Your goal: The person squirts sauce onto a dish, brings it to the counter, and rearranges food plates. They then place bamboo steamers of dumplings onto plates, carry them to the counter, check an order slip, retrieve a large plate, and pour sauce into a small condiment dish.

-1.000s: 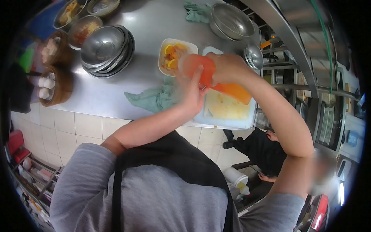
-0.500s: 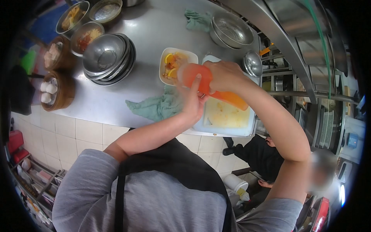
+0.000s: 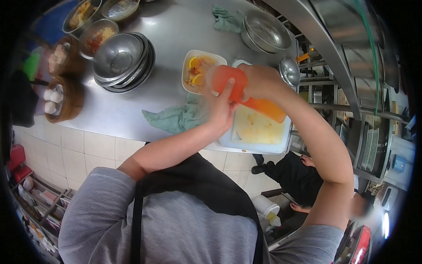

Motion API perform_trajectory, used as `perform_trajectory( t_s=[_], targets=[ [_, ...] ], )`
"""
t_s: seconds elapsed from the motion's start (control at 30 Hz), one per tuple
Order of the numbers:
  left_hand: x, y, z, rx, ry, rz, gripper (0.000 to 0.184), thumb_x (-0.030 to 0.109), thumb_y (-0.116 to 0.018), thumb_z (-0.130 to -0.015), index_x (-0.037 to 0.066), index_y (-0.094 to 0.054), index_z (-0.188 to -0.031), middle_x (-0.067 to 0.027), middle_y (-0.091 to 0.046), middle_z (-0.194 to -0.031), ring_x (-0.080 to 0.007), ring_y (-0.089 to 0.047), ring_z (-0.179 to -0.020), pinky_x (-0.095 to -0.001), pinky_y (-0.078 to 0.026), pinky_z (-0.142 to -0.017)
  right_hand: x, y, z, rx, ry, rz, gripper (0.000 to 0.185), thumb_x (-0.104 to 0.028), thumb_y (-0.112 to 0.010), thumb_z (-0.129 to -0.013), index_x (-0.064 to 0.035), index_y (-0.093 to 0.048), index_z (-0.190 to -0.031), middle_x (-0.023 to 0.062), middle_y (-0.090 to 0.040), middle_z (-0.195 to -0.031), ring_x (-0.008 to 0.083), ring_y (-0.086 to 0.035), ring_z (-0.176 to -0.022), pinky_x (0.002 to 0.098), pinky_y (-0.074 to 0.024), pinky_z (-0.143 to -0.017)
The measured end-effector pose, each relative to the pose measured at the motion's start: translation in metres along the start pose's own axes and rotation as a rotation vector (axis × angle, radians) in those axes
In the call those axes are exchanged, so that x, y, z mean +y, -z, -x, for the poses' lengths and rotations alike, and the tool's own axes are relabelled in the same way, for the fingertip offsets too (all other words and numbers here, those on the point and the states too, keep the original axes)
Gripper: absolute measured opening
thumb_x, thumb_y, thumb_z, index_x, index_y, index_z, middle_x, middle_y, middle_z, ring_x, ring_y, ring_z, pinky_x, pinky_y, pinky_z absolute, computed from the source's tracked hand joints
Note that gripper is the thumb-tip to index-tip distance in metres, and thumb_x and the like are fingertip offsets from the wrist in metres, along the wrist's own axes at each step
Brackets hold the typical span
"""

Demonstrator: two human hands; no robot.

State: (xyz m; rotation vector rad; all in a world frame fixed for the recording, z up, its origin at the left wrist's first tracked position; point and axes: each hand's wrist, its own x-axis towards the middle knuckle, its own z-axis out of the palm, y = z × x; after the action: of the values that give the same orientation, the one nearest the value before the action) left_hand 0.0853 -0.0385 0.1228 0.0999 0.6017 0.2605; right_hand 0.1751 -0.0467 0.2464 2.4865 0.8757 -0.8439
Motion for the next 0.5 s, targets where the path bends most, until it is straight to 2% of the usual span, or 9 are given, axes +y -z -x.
perform_trajectory(
  t_s=[0.03, 0.13, 0.27, 0.33, 0.5],
  targets=[
    [-0.003, 0.002, -0.005, -0.045, 0.016, 0.007, 0.059, 0.017, -0.061, -0.082, 0.018, -0.022, -0.126, -0.0057, -0.043, -0.117, -0.0182, -0.051, -0.101, -0.0355, -0.047, -0.082, 0.001, 0.001, -0.002, -0.018, -0.023, -0.002, 0.077, -0.021, -0.074, -0.048, -0.0147, -0.047, -0.12, 0.015, -0.061, -0.098, 0.0302, -0.058, -0.094, 0.0367, -0.0455, -0.08],
    [-0.012, 0.003, -0.019, -0.095, 0.046, 0.023, 0.056, 0.019, -0.061, -0.082, 0.016, -0.025, -0.125, -0.0056, -0.045, -0.116, -0.0179, -0.052, -0.099, -0.0348, -0.047, -0.082, 0.014, -0.003, -0.009, 0.026, -0.024, -0.029, 0.077, -0.021, -0.074, -0.047, -0.0143, -0.048, -0.119, 0.0146, -0.062, -0.097, 0.0297, -0.058, -0.092, 0.0358, -0.0456, -0.079],
    [-0.019, -0.003, -0.035, -0.114, 0.031, 0.003, 0.059, 0.02, -0.062, -0.082, 0.016, -0.022, -0.125, -0.0059, -0.045, -0.116, -0.0174, -0.053, -0.097, -0.0347, -0.048, -0.08, 0.023, -0.001, -0.016, 0.071, -0.035, 0.005, 0.075, -0.021, -0.074, -0.046, -0.0142, -0.05, -0.117, 0.0137, -0.062, -0.096, 0.0295, -0.059, -0.092, 0.0351, -0.0459, -0.079],
    [-0.02, -0.005, -0.038, -0.167, 0.046, 0.014, 0.092, 0.024, -0.069, -0.075, 0.023, 0.004, -0.133, -0.009, -0.031, -0.129, -0.0212, -0.038, -0.114, -0.0379, -0.041, -0.083, 0.024, 0.003, -0.015, 0.077, -0.058, -0.014, 0.073, -0.021, -0.074, -0.046, -0.0133, -0.052, -0.115, 0.0136, -0.062, -0.097, 0.0291, -0.059, -0.092, 0.0352, -0.0461, -0.078],
    [-0.023, -0.009, -0.034, -0.095, 0.076, 0.011, 0.096, 0.023, -0.07, -0.074, 0.022, 0.006, -0.133, -0.0089, -0.03, -0.129, -0.022, -0.037, -0.115, -0.0393, -0.04, -0.085, 0.03, -0.003, -0.014, 0.059, -0.062, 0.008, 0.077, -0.024, -0.074, -0.048, -0.0139, -0.046, -0.118, 0.0146, -0.062, -0.097, 0.0297, -0.059, -0.092, 0.0361, -0.0461, -0.077]
  ],
)
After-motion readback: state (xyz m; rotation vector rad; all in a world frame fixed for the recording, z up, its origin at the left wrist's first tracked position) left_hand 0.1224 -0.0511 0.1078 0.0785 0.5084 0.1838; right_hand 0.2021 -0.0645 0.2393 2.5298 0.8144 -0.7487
